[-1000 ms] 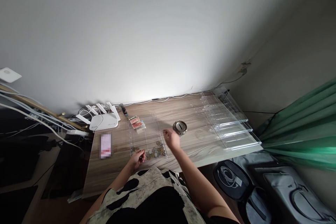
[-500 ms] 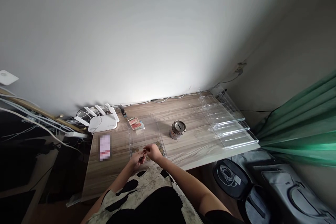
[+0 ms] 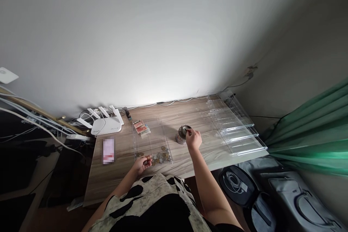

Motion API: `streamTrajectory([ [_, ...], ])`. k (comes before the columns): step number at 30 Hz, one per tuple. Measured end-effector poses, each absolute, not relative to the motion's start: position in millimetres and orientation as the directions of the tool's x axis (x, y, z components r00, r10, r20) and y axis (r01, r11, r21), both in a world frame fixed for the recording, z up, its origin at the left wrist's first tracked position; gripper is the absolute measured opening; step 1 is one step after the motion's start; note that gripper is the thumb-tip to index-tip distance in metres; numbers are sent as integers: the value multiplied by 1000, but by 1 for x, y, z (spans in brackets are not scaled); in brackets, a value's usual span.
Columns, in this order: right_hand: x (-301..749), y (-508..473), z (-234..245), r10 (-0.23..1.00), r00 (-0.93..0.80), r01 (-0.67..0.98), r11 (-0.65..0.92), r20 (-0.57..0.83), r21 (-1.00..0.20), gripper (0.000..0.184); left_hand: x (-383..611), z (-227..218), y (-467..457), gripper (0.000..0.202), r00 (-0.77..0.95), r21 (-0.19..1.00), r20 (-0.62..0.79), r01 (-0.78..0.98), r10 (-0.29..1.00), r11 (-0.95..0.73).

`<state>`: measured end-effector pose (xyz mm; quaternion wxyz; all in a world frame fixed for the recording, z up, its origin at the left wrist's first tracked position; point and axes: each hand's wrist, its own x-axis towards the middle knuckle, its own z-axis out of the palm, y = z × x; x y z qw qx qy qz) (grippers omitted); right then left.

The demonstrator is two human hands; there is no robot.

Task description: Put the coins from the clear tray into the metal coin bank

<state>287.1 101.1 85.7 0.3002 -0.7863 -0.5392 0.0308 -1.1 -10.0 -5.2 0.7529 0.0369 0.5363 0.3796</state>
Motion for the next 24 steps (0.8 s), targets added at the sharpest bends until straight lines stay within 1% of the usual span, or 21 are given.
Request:
streamTrajectory([
  [2,286,101,81,867,408,838,-231,286,-495,23,-1,-5,-11,3,145,482,-760,-529,634,698],
  [7,284,103,81,871,415,842,-258,262,-475,22,-2,-8,-14,10,140,519,-732,-520,667,679],
  [11,276,99,90,846,359,868,-148,395,-473,30,-2,-12,-14,14,134,537,-728,-498,672,681],
  [12,269,96,92,847,336,864,-103,413,-492,32,-2,-13,-15,15,136,542,-725,-493,675,681],
  [13,260,92,93,867,297,852,-52,399,-520,33,-2,-14,-15,15,141,547,-719,-488,680,680],
  [14,248,87,92,912,228,831,-1,339,-556,34,-2,-14,-15,16,145,555,-713,-482,686,678],
  [16,219,74,87,991,23,770,67,132,-634,32,-2,-16,-15,18,154,571,-699,-467,698,675],
  [17,202,66,82,993,-114,742,74,-17,-667,29,-2,-17,-14,19,157,580,-692,-460,705,672],
  [18,187,58,75,979,-184,732,77,-87,-677,23,-1,-17,-14,21,158,589,-686,-453,710,669],
  [19,172,50,68,966,-226,725,80,-127,-684,16,-1,-17,-15,22,157,597,-681,-446,715,666],
  [20,159,42,60,944,-276,713,75,-181,-698,13,-1,-17,-15,23,158,605,-676,-439,720,664],
  [22,141,30,47,903,-331,692,35,-273,-721,15,-1,-16,-16,24,166,621,-665,-419,729,662],
  [24,135,24,39,880,-345,695,5,-326,-719,16,-1,-15,-17,23,190,629,-659,-391,728,672],
])
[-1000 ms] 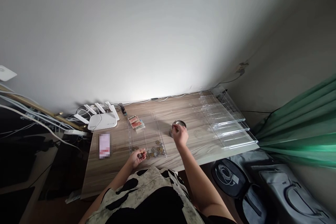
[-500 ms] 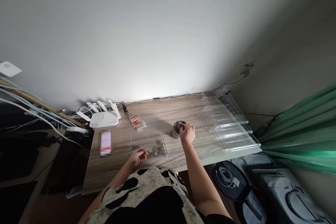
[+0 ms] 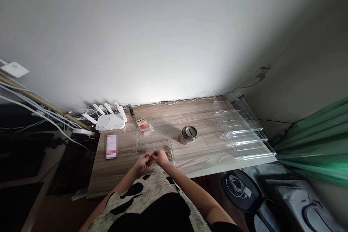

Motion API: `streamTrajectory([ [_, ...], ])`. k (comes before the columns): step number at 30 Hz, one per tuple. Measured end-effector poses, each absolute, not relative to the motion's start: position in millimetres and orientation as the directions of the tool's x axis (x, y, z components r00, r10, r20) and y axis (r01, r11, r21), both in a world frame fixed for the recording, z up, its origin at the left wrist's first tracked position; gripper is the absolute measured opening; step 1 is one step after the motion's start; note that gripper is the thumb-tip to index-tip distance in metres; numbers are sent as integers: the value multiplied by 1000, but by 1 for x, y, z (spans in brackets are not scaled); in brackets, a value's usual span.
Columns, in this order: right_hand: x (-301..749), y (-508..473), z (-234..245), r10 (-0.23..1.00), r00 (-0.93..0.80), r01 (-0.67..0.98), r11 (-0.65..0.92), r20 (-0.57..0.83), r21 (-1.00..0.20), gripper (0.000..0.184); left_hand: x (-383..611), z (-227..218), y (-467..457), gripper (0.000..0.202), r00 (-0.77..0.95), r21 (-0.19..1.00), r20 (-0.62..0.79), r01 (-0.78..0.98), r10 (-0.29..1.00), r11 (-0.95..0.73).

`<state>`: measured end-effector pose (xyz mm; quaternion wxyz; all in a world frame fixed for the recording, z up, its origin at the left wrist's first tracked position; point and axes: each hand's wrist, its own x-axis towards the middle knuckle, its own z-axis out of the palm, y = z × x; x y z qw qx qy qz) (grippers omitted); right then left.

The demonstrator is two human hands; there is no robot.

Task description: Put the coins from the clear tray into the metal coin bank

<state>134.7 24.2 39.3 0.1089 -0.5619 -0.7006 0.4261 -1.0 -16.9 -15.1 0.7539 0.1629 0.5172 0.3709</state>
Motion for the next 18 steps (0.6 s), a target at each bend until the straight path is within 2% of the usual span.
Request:
streamTrajectory([
  [3,144,29,44,899,-302,731,5,-316,-682,14,-1,-13,-18,21,204,619,-679,-357,705,700],
  [5,161,40,57,950,-202,750,-7,-239,-662,19,-1,-12,-18,20,191,602,-699,-361,689,712],
  [8,197,63,82,999,37,762,-7,33,-647,29,0,-10,-16,17,164,577,-717,-407,678,709],
  [10,224,78,96,966,175,795,-24,192,-606,31,1,-8,-13,16,154,553,-729,-441,667,707],
  [11,237,85,100,946,228,820,-59,230,-569,30,1,-7,-12,16,153,539,-737,-454,658,709],
  [15,274,97,103,927,318,900,-228,201,-371,21,2,-4,-10,16,146,503,-758,-489,636,712],
  [18,282,97,98,922,345,915,-290,172,-282,19,2,-2,-10,16,139,492,-766,-503,628,711],
])
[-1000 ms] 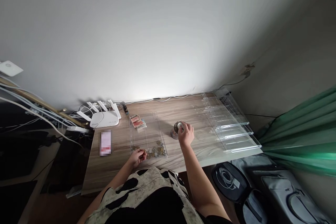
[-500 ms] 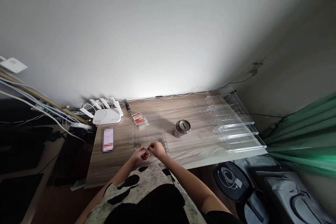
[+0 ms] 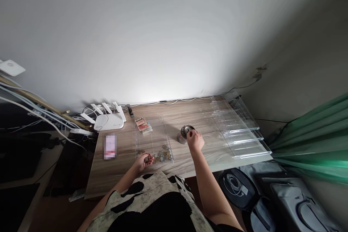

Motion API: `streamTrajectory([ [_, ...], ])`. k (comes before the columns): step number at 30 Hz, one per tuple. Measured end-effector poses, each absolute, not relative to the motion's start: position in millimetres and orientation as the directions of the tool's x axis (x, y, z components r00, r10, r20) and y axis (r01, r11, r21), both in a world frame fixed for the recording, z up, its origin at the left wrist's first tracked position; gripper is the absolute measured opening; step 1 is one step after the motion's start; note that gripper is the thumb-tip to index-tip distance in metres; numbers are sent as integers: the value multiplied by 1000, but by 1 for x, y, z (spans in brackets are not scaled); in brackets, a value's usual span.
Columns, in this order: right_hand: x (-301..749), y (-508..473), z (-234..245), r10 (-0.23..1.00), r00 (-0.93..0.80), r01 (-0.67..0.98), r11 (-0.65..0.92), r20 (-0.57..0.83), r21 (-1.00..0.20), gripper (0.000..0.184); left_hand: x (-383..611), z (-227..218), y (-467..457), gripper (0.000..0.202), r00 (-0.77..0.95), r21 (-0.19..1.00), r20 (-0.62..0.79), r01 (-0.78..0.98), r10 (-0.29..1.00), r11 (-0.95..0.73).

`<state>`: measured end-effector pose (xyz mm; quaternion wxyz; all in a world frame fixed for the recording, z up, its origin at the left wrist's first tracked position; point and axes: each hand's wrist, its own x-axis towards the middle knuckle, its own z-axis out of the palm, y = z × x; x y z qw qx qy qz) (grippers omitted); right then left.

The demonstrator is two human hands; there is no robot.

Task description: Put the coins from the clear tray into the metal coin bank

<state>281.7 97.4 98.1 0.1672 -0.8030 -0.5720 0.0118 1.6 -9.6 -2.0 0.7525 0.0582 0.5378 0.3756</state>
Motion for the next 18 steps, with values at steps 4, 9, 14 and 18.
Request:
streamTrajectory([
  [4,282,101,98,909,396,900,-355,131,-253,19,1,3,-10,17,139,468,-779,-520,611,715],
  [9,281,107,109,927,358,906,-316,111,-282,22,-1,3,-11,16,133,475,-775,-523,618,708],
  [14,238,92,109,968,194,890,-105,162,-443,30,-2,-9,-14,6,112,555,-737,-463,667,691],
  [18,173,61,83,939,-227,854,65,-259,-516,19,-1,-14,-13,11,78,578,-737,-442,671,686],
])
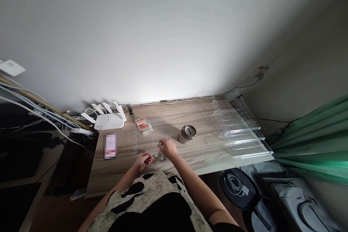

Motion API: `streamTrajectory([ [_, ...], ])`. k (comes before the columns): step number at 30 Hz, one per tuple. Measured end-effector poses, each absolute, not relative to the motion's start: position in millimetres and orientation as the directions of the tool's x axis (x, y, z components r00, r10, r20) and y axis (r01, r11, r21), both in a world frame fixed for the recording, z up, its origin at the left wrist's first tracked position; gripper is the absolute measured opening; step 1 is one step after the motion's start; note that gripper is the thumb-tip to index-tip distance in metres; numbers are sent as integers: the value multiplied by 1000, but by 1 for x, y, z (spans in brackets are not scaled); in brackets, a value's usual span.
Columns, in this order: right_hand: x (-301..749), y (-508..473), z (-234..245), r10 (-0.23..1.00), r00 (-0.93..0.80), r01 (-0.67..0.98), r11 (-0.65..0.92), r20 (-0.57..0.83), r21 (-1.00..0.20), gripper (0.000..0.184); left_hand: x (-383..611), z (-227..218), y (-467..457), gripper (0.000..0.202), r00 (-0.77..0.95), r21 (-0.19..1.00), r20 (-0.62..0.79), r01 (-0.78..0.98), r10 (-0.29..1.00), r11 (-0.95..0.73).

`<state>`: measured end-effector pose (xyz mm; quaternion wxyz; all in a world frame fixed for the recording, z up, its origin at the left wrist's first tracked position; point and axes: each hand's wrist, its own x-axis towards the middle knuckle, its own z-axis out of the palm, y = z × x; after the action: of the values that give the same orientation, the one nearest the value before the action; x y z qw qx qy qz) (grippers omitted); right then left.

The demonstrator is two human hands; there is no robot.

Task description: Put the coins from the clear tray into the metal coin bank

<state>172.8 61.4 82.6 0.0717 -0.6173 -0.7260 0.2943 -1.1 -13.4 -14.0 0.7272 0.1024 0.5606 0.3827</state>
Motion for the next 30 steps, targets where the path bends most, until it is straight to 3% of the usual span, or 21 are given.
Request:
streamTrajectory([
  [4,131,31,54,838,-304,847,20,-453,-532,18,-1,-13,-13,9,58,579,-750,-423,659,697],
  [8,125,20,44,822,-287,831,-42,-492,-555,13,-3,-13,-16,25,98,588,-719,-442,688,678],
  [10,127,21,46,832,-263,826,-67,-489,-559,11,-3,-14,-16,24,131,576,-707,-462,695,674],
  [13,137,27,54,913,-184,818,-62,-363,-571,14,-2,-13,-14,16,137,539,-738,-468,661,700],
  [16,167,43,69,997,-67,797,29,-39,-604,24,-4,-10,-11,21,118,470,-789,-515,603,717],
  [18,197,59,82,987,49,815,50,154,-578,29,-6,-8,-9,22,123,418,-810,-564,573,712],
  [20,231,77,93,950,173,854,-12,261,-520,31,-7,-5,-9,20,137,395,-814,-582,565,711],
  [24,280,102,103,910,373,885,-290,181,-364,24,-5,-2,-11,17,142,448,-787,-536,600,715],
  [30,287,104,98,910,400,881,-348,111,-319,19,-1,-3,-13,4,107,544,-748,-467,655,697],
])
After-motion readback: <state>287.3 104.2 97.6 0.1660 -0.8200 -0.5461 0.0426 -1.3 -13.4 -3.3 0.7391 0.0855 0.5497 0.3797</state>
